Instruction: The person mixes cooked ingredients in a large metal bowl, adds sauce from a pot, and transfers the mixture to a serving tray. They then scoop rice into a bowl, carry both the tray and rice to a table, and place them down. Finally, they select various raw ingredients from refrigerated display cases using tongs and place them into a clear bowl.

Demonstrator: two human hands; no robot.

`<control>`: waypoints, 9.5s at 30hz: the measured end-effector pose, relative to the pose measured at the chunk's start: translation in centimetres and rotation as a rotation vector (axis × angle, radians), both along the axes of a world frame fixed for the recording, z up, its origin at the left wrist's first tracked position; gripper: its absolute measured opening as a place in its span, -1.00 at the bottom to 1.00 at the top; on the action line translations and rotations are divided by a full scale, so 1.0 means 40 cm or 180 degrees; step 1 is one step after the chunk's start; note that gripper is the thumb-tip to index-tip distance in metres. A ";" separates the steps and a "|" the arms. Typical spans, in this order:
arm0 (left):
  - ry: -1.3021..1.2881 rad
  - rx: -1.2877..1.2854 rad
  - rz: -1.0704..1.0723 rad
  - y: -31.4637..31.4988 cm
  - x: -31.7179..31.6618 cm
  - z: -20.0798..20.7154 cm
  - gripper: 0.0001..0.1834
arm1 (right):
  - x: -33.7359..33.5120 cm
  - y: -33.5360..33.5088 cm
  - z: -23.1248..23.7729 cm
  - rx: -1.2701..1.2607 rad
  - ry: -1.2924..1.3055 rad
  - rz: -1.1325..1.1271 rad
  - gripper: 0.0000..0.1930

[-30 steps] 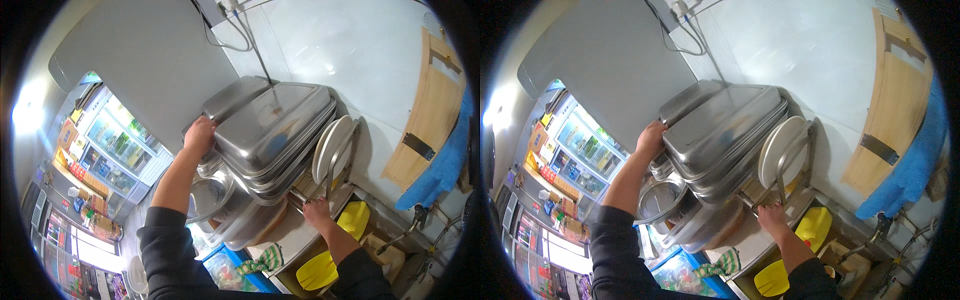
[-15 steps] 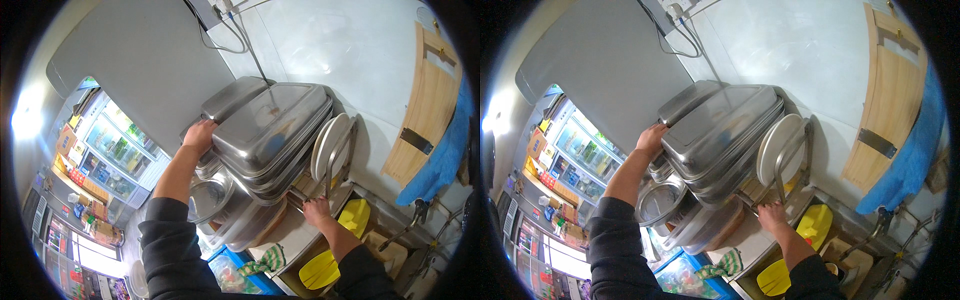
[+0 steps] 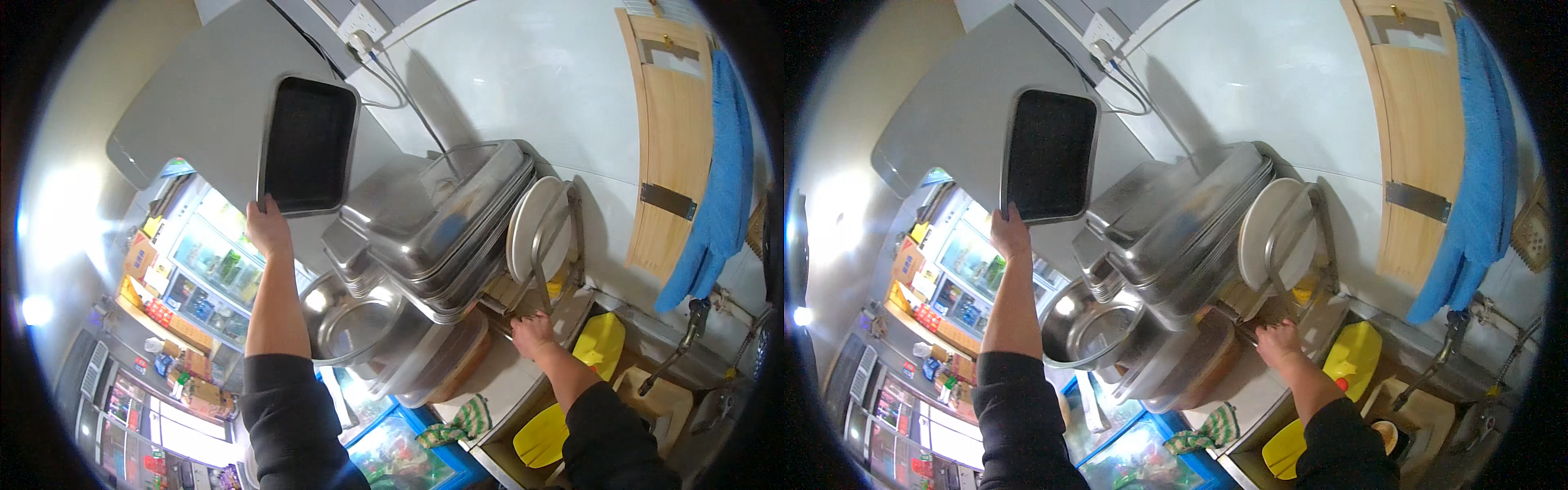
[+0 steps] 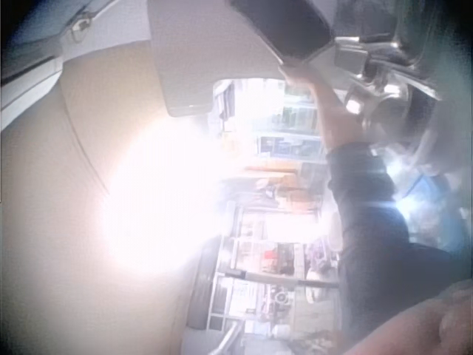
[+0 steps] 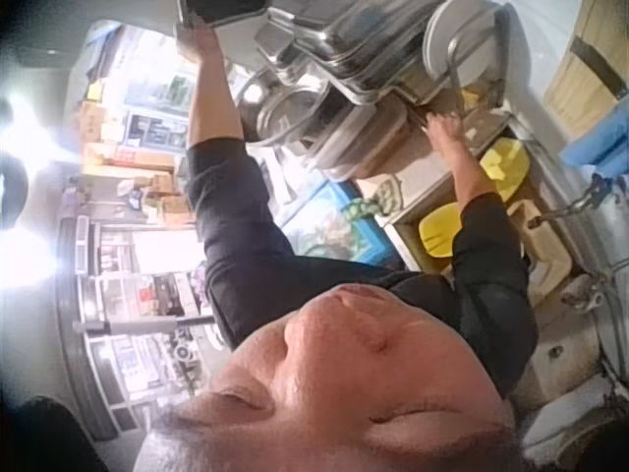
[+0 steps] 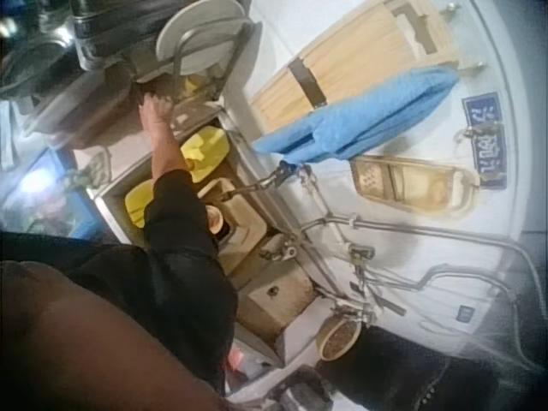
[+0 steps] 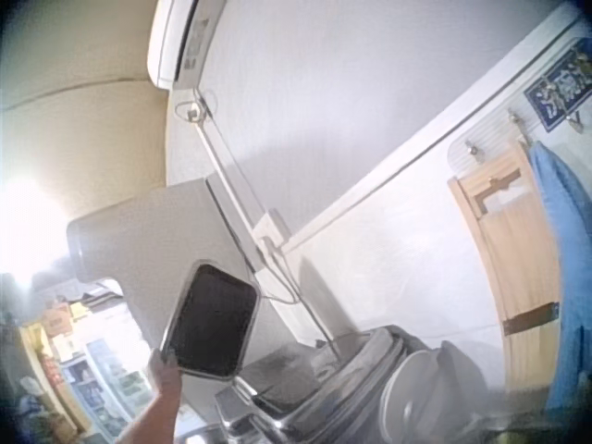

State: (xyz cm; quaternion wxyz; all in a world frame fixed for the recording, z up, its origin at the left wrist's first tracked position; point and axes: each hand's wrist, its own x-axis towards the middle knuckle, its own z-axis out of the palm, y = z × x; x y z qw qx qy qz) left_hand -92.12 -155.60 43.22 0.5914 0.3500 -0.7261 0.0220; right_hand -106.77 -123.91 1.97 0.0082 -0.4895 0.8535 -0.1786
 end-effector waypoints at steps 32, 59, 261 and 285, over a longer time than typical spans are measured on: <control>-0.2701 0.4585 -0.5772 1.773 0.767 -0.701 -0.92 | 1.712 1.533 -0.027 -0.4765 -0.4203 -0.1444 -0.42; -1.0659 -0.0730 -0.6230 2.890 1.958 -1.002 -0.50 | 3.664 1.959 0.467 0.1532 0.1338 -0.9226 -0.74; -0.5508 -0.0185 -0.8364 3.019 3.430 -0.413 -0.87 | 4.584 2.115 -0.065 -0.2806 0.2994 -0.8647 -0.79; -0.6343 0.4669 -0.6504 3.100 2.769 -0.900 -0.61 | 4.406 2.165 0.170 -0.0764 0.2744 -0.8988 -0.78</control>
